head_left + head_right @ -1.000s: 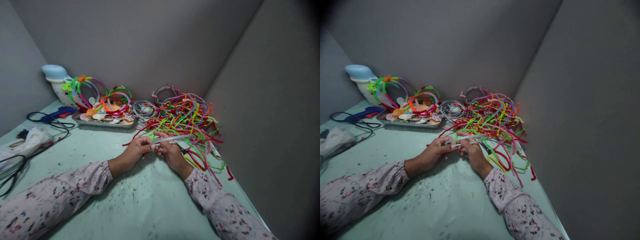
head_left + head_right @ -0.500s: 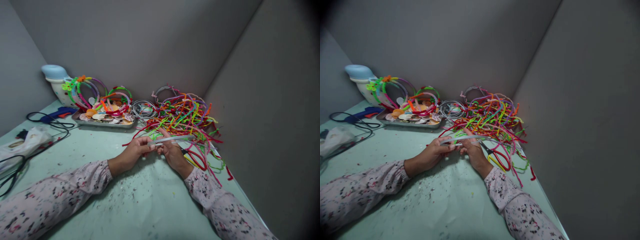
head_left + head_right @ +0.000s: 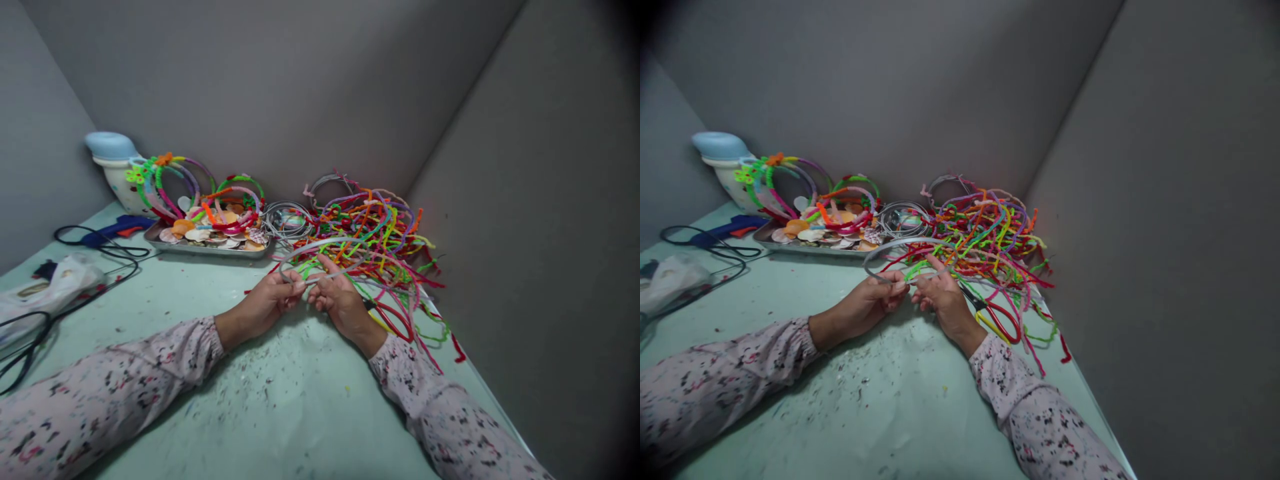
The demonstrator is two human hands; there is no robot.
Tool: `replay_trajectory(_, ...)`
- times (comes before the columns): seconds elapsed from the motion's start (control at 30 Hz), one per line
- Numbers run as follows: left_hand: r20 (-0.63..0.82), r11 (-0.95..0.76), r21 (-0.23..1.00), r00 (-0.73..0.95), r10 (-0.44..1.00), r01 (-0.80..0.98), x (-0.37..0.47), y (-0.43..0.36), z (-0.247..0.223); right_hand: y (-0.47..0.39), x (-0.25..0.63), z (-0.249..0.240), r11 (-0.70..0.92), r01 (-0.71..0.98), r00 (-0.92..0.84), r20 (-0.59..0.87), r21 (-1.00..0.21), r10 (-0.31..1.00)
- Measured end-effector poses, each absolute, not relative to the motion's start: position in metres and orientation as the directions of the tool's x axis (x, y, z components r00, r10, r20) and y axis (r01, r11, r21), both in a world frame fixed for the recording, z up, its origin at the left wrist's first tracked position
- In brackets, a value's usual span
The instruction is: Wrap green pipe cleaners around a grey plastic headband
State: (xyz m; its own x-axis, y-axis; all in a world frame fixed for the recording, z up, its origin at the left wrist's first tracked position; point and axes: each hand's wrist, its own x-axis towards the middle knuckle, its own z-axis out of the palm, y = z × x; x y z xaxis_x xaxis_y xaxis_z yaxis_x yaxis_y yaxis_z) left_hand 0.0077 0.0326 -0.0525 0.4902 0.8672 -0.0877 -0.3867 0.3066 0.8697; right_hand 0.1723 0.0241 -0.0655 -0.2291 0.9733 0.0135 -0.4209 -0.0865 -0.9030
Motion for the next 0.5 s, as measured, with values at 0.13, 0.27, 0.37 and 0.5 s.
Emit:
replay_trajectory(0.13, -0.091, 0.295, 0.877, 0.473, 0.876, -0.379, 0.0088, 0.0327, -0.0528, 0.0215, 0.1696, -0.0666, 0.077, -0.330, -0.128, 0.126, -0.941, 0.984)
replay_trajectory(0.27, -0.081, 0.261, 0.902, 0.457, 0.886, -0.345, 0.0088, 0.0336, -0.0549, 0.0177, 0.1660, -0.0645, 0.153, -0.227, -0.048, 0.168, -0.962, 0.985)
replay_trajectory(0.37, -0.075, 0.236, 0.919, 0.447, 0.891, -0.316, 0.0086, 0.0348, -0.0572, 0.0168, 0.1646, -0.0642, 0.169, -0.138, 0.002, 0.171, -0.976, 0.985)
replay_trajectory(0.5, -0.085, 0.210, 0.940, 0.411, 0.908, -0.269, 0.0098, 0.0360, -0.0596, 0.0178, 0.1646, -0.0667, 0.202, -0.029, 0.049, 0.200, -0.979, 0.979)
